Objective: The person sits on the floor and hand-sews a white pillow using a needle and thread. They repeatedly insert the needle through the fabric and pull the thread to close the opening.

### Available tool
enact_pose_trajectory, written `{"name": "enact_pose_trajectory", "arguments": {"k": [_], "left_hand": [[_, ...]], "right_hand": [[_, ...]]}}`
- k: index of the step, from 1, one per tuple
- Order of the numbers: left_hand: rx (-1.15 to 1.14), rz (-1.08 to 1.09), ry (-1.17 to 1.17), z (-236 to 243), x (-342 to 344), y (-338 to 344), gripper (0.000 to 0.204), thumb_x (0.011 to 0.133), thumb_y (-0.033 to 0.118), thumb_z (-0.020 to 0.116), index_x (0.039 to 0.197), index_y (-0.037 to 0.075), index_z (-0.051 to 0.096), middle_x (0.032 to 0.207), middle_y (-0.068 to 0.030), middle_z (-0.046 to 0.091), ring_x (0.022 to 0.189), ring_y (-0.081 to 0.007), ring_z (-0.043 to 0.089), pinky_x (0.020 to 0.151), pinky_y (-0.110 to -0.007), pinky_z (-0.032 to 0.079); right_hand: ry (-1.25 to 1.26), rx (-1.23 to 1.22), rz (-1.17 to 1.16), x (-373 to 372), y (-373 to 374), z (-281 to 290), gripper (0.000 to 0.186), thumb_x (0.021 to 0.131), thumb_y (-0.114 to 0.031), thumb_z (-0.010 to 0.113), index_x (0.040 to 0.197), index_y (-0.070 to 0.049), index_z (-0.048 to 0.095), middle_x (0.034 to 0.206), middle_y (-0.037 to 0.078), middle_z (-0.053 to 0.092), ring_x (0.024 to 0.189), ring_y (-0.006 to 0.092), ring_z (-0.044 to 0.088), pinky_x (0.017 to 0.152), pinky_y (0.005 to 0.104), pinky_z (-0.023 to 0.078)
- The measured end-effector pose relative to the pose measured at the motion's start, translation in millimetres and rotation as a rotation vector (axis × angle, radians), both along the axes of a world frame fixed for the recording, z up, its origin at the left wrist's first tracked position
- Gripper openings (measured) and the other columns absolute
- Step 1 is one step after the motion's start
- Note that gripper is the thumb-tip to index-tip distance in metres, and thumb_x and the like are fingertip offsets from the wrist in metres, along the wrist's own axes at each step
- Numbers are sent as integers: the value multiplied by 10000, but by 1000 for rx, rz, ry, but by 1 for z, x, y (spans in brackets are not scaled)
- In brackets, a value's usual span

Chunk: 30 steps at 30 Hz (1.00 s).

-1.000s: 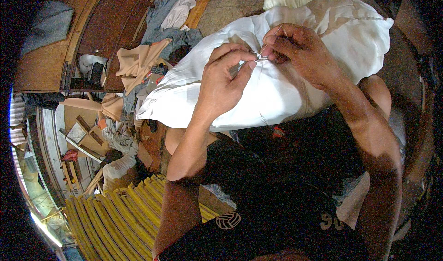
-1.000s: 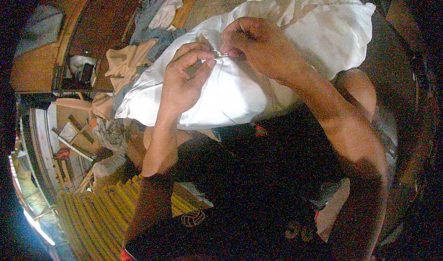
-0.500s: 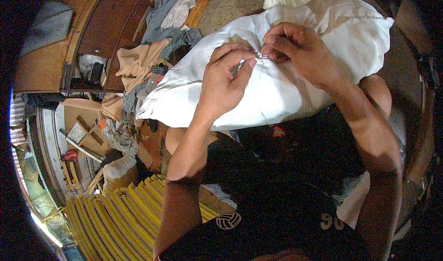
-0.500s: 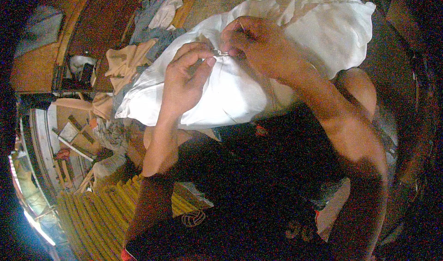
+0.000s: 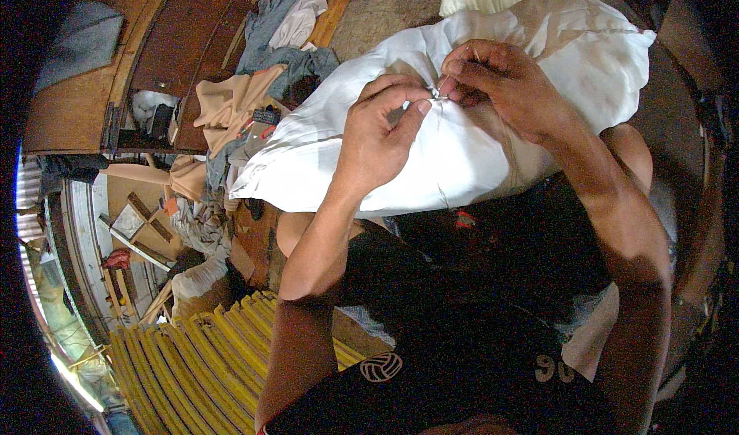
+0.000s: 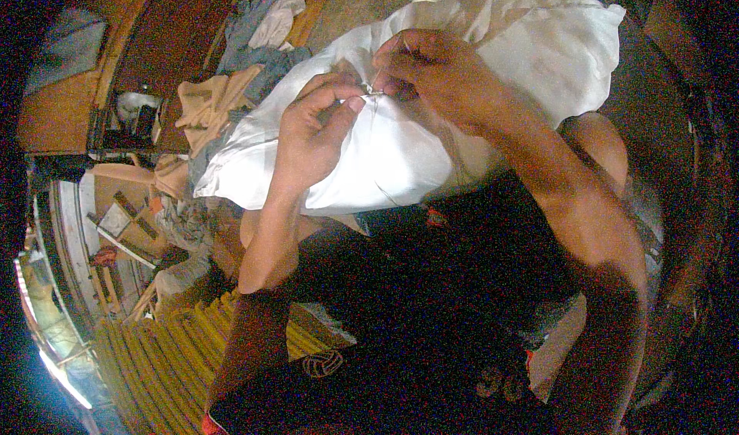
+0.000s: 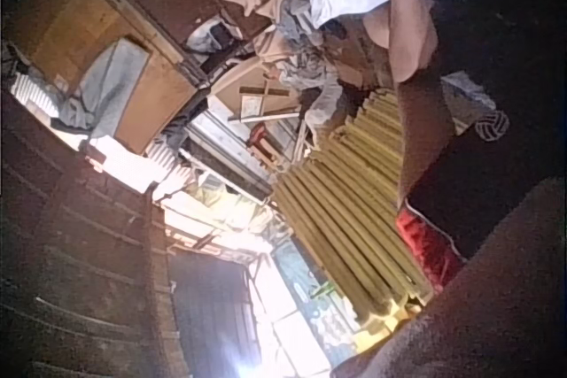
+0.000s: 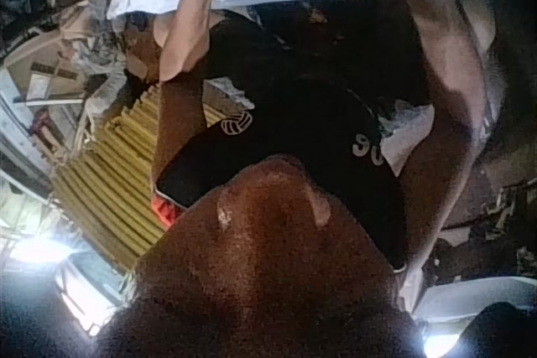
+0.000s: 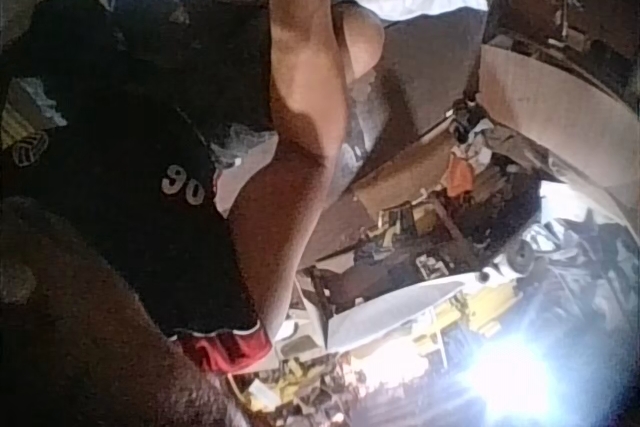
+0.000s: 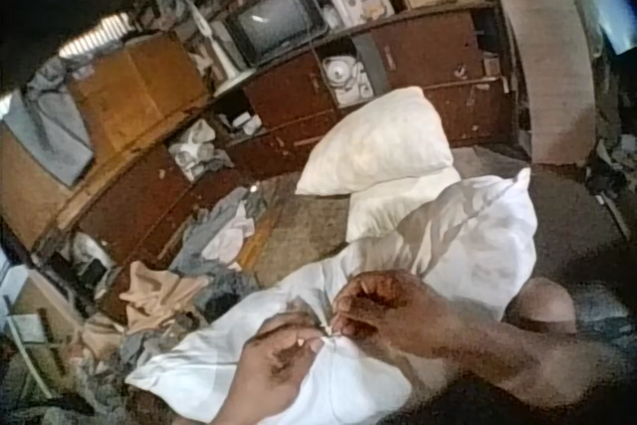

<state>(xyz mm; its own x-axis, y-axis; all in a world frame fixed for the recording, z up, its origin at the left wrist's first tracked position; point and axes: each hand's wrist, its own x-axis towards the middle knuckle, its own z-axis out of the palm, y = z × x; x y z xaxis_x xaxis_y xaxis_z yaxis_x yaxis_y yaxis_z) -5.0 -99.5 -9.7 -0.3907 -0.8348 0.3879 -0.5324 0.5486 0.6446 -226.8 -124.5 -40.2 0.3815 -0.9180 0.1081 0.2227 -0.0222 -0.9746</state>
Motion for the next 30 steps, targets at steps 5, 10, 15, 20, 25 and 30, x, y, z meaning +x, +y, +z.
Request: {"name": "enact_pose_trajectory", "arguments": {"k": [5, 10, 15, 20, 25, 30], "left_hand": [[54, -6, 10, -1, 1, 0, 98, 905, 74, 706, 978, 10, 718, 985, -126, 698, 961, -280, 657, 888, -349, 498], [116, 3, 49, 1, -1, 1, 91, 913, 67, 704, 976, 3, 717, 923, -118, 680, 902, -240, 653, 838, -319, 499], [104, 13, 47, -4, -2, 3, 95, 908, 74, 715, 961, -4, 712, 906, -119, 674, 875, -238, 652, 820, -319, 499], [22, 71, 17, -2, -5, 3, 96, 880, 84, 744, 935, 11, 715, 897, -124, 671, 884, -266, 657, 820, -341, 507], [-340, 77, -80, -4, -5, 6, 135, 805, 87, 801, 912, 52, 727, 989, -119, 671, 1025, -321, 641, 884, -411, 510], [-479, 39, -81, -12, -9, 4, 169, 761, 74, 823, 900, 68, 727, 1039, -116, 669, 1085, -328, 625, 923, -439, 497]], "right_hand": [[-48, 30, 69, -2, -3, -5, 229, 1031, -263, 610, 1030, -40, 664, 919, 21, 686, 865, 98, 645, 838, 265, 545], [-33, -8, 66, -1, -1, -2, 231, 1032, -264, 609, 1027, -40, 665, 918, 20, 684, 866, 98, 647, 840, 267, 545], [30, -31, 123, -2, 0, -1, 206, 1015, -248, 625, 1016, -46, 665, 915, 14, 681, 862, 99, 646, 818, 259, 533], [-26, 179, 46, 3, 5, 4, 180, 992, -237, 649, 1006, -60, 674, 907, 6, 682, 813, 93, 631, 765, 245, 517], [123, -108, 12, -3, -6, -9, 179, 982, -240, 660, 1023, -68, 691, 905, 11, 696, 785, 102, 637, 699, 240, 510], [44, 53, -25, -2, -4, -7, 185, 972, -250, 677, 1040, -79, 699, 893, 1, 703, 761, 94, 645, 665, 224, 506]]}}
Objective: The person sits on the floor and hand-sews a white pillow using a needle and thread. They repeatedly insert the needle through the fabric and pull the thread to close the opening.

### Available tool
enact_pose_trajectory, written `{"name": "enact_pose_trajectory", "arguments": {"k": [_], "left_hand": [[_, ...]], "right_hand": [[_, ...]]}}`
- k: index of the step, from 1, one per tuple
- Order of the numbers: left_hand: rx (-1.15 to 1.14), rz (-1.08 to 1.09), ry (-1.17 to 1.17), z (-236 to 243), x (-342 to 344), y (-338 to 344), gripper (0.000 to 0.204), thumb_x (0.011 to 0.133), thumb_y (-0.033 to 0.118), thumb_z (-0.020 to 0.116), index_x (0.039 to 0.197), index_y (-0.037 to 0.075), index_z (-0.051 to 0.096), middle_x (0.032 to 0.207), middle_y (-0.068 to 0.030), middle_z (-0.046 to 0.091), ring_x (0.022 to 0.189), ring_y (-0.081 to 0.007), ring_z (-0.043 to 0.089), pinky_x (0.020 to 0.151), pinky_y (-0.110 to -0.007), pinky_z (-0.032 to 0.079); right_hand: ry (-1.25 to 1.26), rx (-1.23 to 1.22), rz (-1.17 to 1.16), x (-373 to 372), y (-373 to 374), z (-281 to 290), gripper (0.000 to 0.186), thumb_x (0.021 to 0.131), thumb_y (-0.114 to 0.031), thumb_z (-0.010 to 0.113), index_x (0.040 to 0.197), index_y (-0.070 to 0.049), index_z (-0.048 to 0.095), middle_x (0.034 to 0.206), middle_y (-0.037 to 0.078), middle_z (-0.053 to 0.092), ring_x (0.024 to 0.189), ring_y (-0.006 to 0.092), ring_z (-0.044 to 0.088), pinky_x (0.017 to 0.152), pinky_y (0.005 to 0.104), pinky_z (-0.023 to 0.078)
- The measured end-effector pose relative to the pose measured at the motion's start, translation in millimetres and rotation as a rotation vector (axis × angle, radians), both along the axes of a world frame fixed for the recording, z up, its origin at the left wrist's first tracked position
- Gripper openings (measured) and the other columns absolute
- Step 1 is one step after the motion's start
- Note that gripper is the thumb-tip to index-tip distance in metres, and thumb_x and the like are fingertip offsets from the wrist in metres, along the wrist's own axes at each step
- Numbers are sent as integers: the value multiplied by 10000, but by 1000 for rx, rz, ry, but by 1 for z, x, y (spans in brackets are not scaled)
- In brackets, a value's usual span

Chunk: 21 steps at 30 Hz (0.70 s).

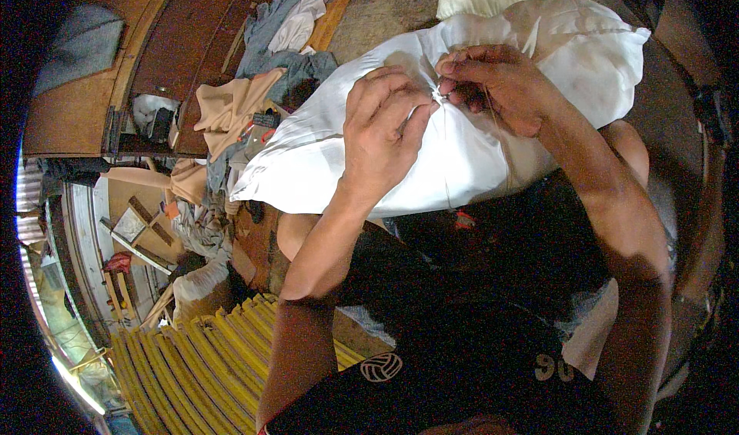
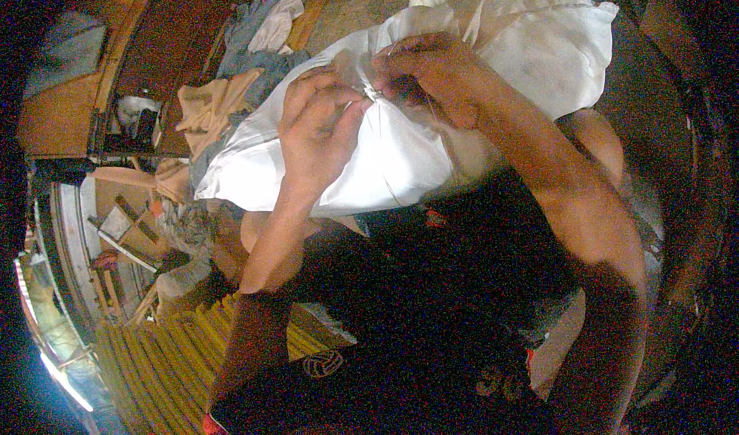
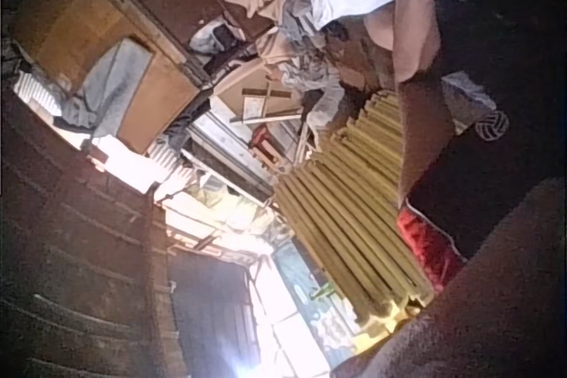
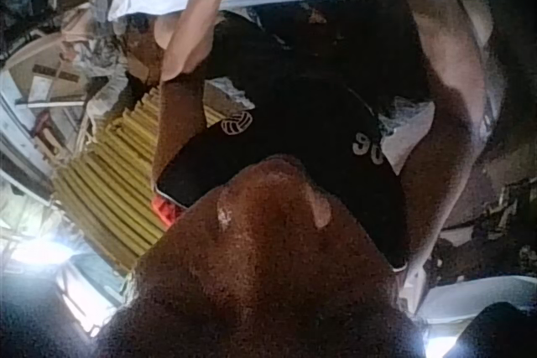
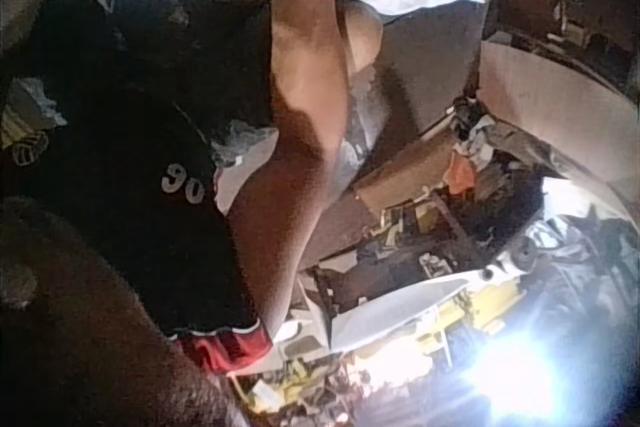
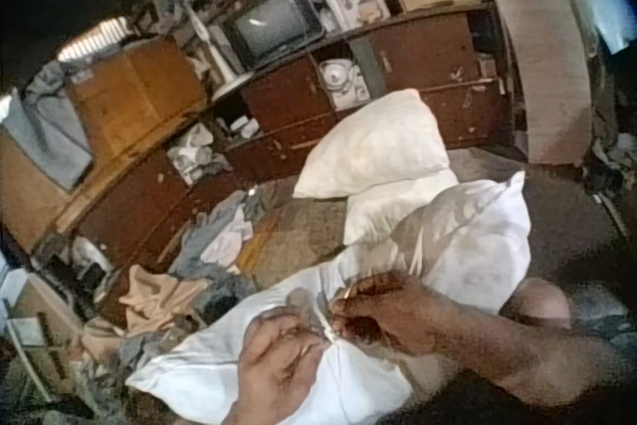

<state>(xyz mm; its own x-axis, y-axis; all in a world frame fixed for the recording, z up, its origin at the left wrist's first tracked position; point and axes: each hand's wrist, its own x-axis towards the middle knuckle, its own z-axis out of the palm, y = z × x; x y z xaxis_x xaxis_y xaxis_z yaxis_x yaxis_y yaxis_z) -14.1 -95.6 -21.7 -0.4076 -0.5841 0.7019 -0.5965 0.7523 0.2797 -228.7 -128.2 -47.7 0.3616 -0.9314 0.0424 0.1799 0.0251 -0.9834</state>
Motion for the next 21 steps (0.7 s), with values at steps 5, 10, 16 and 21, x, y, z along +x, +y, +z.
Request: {"name": "enact_pose_trajectory", "arguments": {"k": [5, 10, 16, 21], "left_hand": [[-11, 22, 28, 2, -3, 2, 155, 776, 45, 798, 905, 60, 713, 1015, -110, 675, 1078, -327, 627, 922, -437, 497], [97, -4, -73, 28, 7, 12, 148, 799, 24, 777, 912, 43, 682, 981, -125, 680, 994, -323, 640, 900, -411, 503], [417, -49, 30, 75, 52, 40, 144, 811, -28, 744, 908, 8, 644, 983, -130, 677, 944, -246, 649, 864, -354, 497], [431, -134, 487, 85, 68, 79, 186, 794, 62, 724, 953, 24, 634, 1008, -168, 674, 993, -323, 649, 894, -396, 493]], "right_hand": [[17, -17, 19, 1, 0, 0, 188, 960, -242, 698, 1065, -86, 703, 886, 0, 702, 770, 84, 645, 666, 211, 504], [-15, 100, -42, 7, 3, 8, 222, 956, -229, 709, 1129, -90, 707, 809, -24, 641, 694, 69, 575, 632, 213, 478], [-81, 190, -16, 5, 3, 9, 222, 981, -214, 671, 1166, -97, 705, 790, -46, 573, 637, 63, 481, 568, 228, 404], [176, -333, -91, -1, -10, -30, 224, 1002, -196, 626, 1185, -87, 696, 775, -42, 546, 631, 72, 485, 561, 228, 406]]}}
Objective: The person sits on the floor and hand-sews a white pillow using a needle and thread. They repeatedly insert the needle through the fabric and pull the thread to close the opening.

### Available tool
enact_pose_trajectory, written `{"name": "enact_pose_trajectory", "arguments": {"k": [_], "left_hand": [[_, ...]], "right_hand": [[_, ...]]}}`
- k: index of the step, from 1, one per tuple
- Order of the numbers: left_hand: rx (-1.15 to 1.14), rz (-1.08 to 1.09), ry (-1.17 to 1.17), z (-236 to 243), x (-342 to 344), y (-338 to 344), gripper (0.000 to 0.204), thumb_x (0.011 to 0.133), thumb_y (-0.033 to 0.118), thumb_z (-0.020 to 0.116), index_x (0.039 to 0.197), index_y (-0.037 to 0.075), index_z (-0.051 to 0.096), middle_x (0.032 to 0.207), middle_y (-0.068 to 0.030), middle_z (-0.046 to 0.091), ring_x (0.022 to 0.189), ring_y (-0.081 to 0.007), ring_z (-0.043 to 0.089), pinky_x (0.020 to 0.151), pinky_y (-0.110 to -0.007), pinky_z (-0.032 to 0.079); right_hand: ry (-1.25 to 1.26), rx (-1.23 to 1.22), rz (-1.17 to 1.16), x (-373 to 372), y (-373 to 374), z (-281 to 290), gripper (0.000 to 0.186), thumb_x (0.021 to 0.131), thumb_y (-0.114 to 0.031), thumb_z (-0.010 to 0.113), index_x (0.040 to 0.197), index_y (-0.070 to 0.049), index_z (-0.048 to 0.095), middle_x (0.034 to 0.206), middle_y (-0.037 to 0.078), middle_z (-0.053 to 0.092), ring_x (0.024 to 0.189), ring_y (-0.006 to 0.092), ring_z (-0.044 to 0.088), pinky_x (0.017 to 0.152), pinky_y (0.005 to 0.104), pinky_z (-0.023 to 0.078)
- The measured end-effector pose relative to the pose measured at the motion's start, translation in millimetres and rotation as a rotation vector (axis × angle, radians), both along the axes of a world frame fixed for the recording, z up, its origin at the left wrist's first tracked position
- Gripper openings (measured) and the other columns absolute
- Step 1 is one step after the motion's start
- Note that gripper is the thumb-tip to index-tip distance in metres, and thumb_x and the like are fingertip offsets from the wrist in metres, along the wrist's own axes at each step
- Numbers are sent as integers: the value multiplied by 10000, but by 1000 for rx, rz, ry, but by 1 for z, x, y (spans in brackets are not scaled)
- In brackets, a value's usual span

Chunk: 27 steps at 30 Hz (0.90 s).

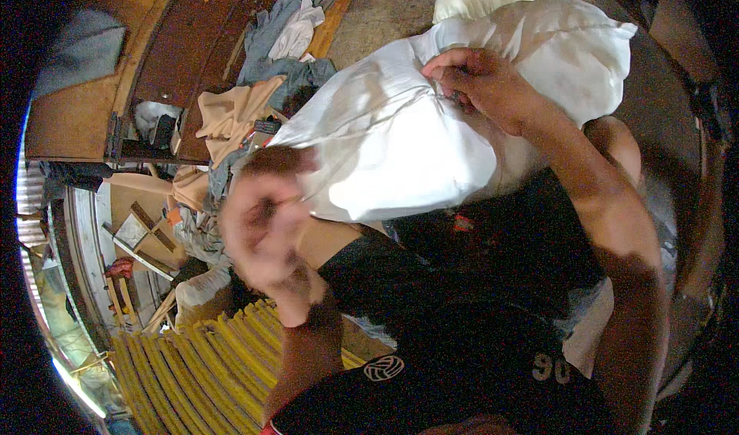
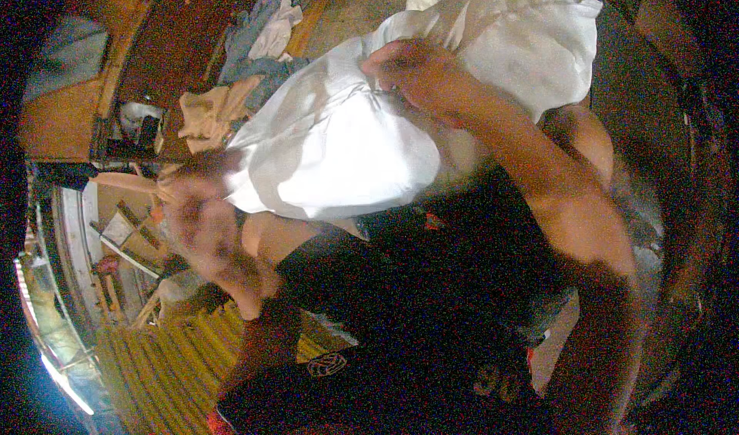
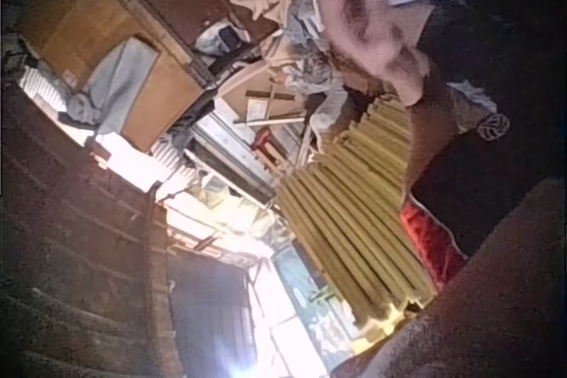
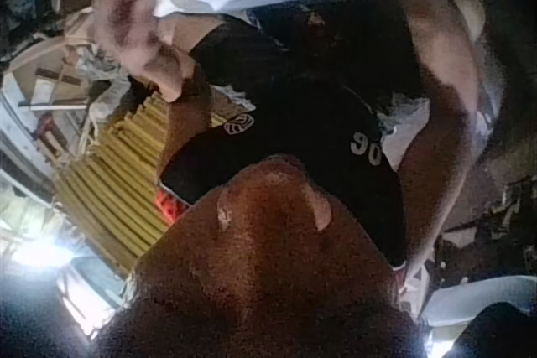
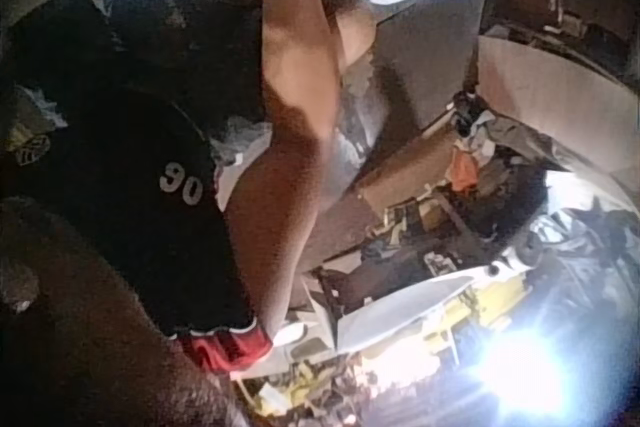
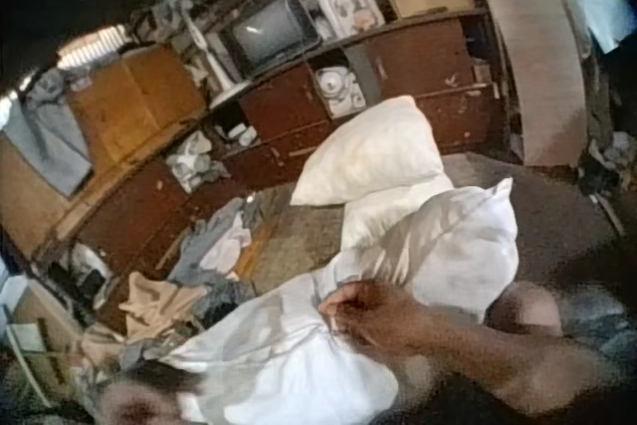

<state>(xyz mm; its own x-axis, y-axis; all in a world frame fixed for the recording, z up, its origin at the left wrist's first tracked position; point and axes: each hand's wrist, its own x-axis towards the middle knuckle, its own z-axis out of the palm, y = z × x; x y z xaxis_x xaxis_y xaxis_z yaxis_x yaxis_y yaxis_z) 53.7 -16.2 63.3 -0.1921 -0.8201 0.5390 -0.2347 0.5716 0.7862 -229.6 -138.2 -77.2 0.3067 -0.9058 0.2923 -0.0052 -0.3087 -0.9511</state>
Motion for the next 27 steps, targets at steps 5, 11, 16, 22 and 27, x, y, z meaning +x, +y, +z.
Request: {"name": "enact_pose_trajectory", "arguments": {"k": [5, 11, 16, 22, 27], "left_hand": [[-212, 297, 274, 16, 84, 42, 269, 836, 147, 717, 1059, 43, 608, 1057, -171, 673, 1018, -335, 648, 905, -407, 497], [-90, 727, 379, -20, 168, 102, 329, 869, 172, 702, 1144, 45, 576, 1102, -172, 667, 1027, -332, 648, 904, -414, 502], [245, 1173, 238, -83, 256, 170, 379, 896, 194, 689, 1216, 46, 549, 1139, -172, 662, 1034, -329, 649, 904, -421, 506], [1120, 1489, -338, -159, 349, 308, 440, 928, 220, 674, 1301, 48, 516, 1184, -173, 656, 1043, -325, 649, 903, -429, 510], [1683, 1352, -718, -188, 355, 362, 491, 955, 241, 661, 1373, 50, 489, 1221, -173, 651, 1051, -322, 649, 903, -435, 514]], "right_hand": [[-295, 509, 210, 2, 9, 51, 269, 1006, -210, 623, 1225, -62, 670, 754, -36, 525, 622, 71, 487, 555, 215, 410], [-419, 421, 310, -26, 40, 76, 332, 1031, -240, 596, 1295, -38, 615, 796, -26, 556, 577, 41, 486, 483, 190, 385], [-491, 354, 265, -41, 41, 87, 351, 1038, -255, 582, 1313, -39, 599, 900, 4, 621, 589, 37, 516, 476, 191, 385], [-427, 340, 244, -33, 43, 89, 325, 1014, -241, 620, 1274, -48, 636, 967, 22, 672, 677, 64, 572, 612, 236, 486], [-383, 339, 283, -21, 45, 86, 290, 1005, -211, 632, 1243, -47, 655, 1066, 58, 697, 844, 116, 636, 823, 277, 532]]}}
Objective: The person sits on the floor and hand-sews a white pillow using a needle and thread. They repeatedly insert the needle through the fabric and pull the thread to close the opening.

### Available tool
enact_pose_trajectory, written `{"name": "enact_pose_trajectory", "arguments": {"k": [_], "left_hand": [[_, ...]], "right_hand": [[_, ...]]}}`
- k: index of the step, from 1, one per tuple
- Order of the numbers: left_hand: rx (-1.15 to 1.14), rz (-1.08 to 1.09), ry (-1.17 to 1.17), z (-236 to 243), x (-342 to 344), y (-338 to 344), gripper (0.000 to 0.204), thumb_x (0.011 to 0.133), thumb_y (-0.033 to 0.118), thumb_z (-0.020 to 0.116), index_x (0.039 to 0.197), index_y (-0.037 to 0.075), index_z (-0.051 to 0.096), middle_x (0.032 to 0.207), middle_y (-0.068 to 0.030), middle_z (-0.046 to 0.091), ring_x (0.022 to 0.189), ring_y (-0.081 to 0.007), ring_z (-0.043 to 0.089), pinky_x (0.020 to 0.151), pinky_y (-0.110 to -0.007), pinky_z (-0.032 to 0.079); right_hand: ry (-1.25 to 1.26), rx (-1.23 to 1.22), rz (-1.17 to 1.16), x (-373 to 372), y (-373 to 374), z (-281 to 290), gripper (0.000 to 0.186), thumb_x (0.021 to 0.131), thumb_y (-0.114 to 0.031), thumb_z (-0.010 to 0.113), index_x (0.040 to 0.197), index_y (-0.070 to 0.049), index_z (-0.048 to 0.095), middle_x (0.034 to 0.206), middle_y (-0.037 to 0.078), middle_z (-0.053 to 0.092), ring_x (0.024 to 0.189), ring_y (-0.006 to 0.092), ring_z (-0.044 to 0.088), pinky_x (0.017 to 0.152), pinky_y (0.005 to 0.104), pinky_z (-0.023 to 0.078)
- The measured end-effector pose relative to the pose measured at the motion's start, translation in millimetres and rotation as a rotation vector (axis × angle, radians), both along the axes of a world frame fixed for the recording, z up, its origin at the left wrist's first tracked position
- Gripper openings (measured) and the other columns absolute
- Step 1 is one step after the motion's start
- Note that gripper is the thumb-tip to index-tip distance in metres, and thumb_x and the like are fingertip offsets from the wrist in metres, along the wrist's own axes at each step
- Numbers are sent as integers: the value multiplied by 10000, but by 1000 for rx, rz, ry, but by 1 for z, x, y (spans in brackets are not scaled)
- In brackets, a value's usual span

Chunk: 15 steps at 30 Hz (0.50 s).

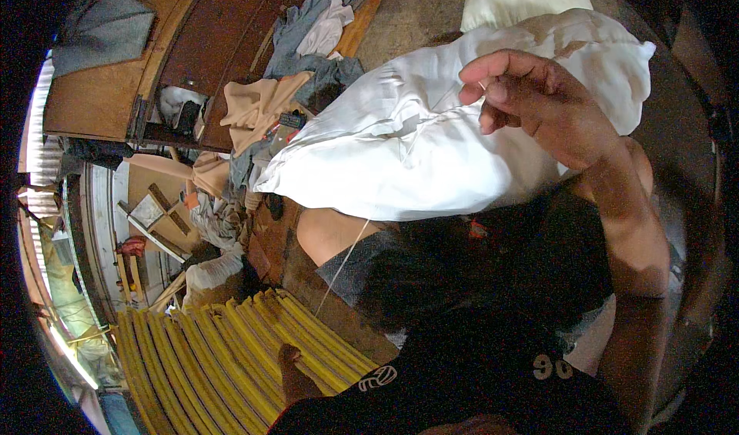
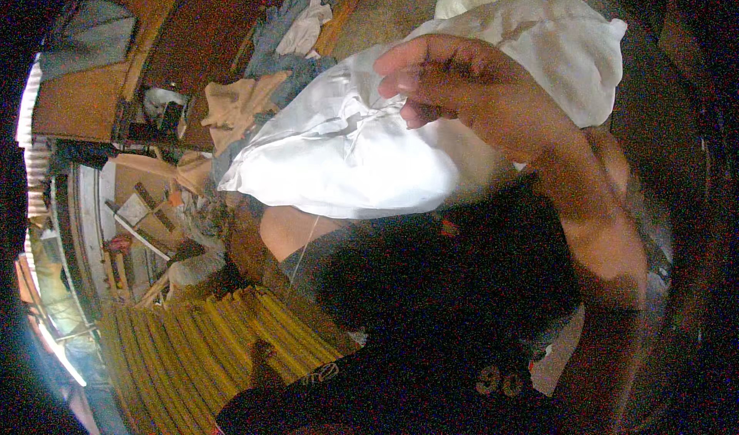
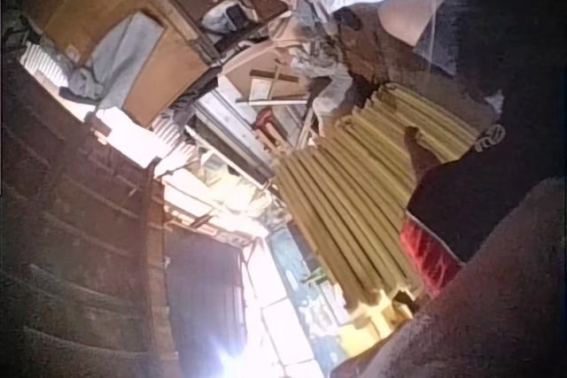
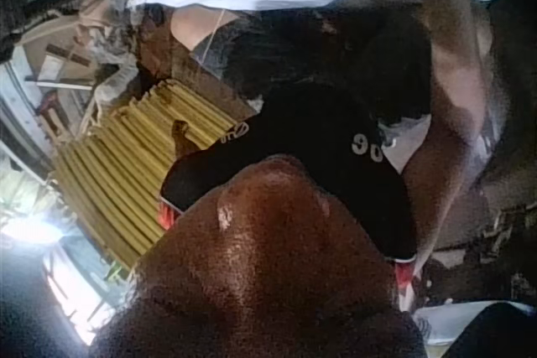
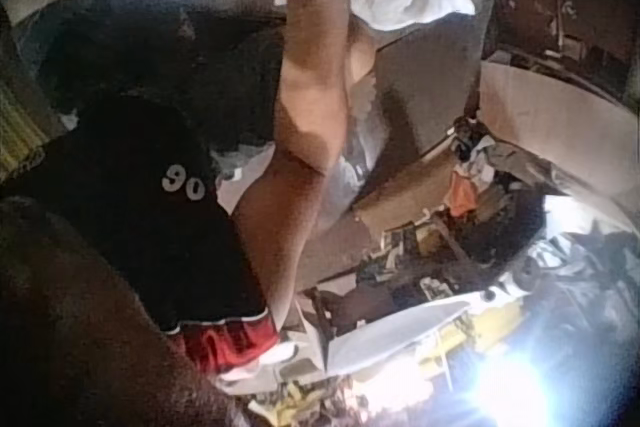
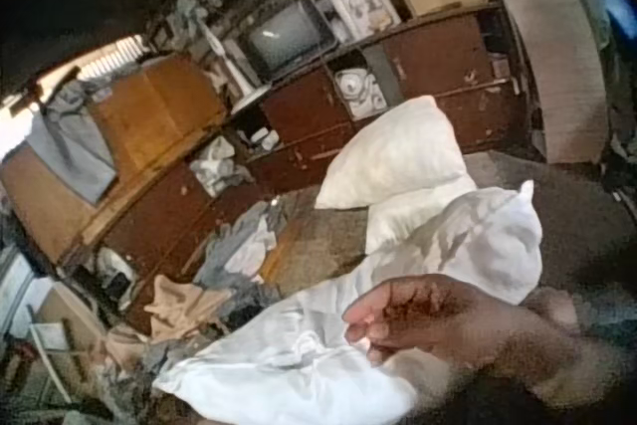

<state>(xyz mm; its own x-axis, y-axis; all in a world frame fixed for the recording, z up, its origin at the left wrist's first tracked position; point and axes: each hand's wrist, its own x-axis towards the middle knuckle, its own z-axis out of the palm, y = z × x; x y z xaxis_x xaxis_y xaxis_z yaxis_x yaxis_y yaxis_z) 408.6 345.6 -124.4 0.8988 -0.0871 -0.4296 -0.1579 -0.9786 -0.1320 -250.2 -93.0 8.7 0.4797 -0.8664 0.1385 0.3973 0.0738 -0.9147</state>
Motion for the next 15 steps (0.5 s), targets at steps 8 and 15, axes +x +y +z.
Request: {"name": "enact_pose_trajectory", "arguments": {"k": [8, 15], "left_hand": [[-1111, -690, -231, 34, -129, -188, 530, 962, 190, 695, 1389, -40, 481, 1235, -166, 668, 1062, -325, 649, 901, -423, 514], [-923, -942, 603, 75, -303, -261, 337, 928, 114, 747, 1239, 34, 646, 1069, -95, 699, 896, -182, 662, 787, -326, 549]], "right_hand": [[-10, -40, -21, 2, 1, -4, 324, 1026, -232, 597, 1285, -38, 625, 1172, 83, 685, 912, 137, 649, 883, 305, 526], [-33, -75, -69, 0, -8, -11, 348, 1033, -233, 584, 1319, -35, 596, 1219, 90, 678, 926, 149, 666, 883, 336, 540]]}}
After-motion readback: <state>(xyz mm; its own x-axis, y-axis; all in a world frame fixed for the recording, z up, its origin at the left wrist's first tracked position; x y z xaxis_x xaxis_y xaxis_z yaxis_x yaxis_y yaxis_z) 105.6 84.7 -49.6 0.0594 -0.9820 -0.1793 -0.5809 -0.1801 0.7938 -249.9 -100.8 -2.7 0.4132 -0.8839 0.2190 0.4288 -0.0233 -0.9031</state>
